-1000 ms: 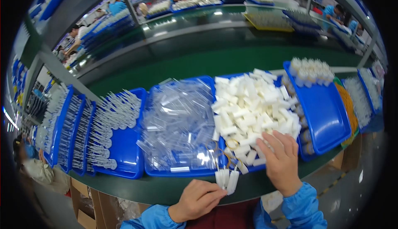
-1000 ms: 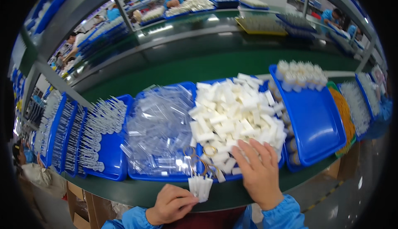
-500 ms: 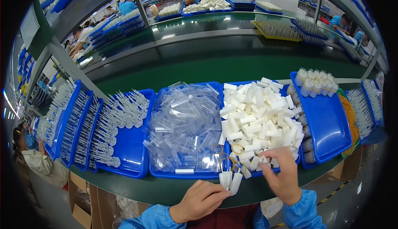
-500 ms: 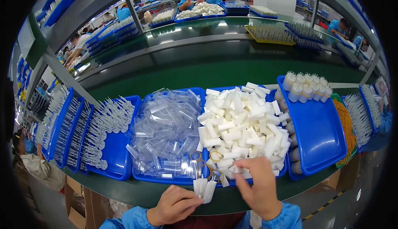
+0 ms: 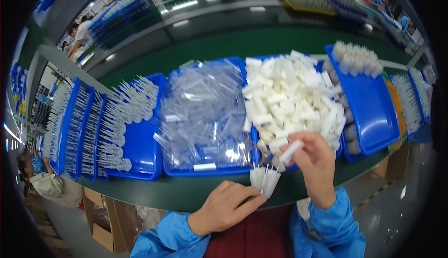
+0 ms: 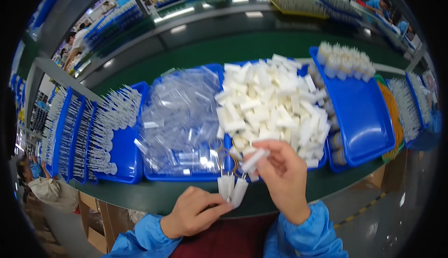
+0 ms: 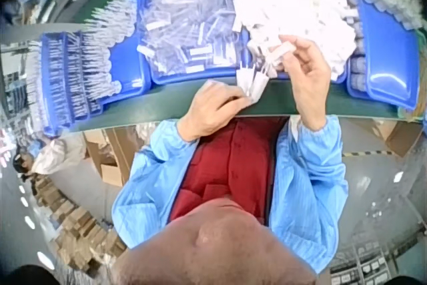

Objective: Assembling plastic components into wick housings and securing them with rubber bands.

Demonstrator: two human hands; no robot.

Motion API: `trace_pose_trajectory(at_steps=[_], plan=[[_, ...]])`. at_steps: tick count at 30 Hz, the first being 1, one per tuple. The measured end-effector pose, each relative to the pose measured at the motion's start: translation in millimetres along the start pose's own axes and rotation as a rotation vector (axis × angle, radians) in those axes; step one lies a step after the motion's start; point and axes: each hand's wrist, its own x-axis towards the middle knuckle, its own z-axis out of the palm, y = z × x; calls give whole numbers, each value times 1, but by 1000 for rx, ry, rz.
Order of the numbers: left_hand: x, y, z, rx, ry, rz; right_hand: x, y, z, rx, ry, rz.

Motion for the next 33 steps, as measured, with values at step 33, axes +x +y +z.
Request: trace_pose_trajectory(at_steps=[33], plan=[[-7,0,13,-747,234,-464,-30,24,1,-534,-180,-467]])
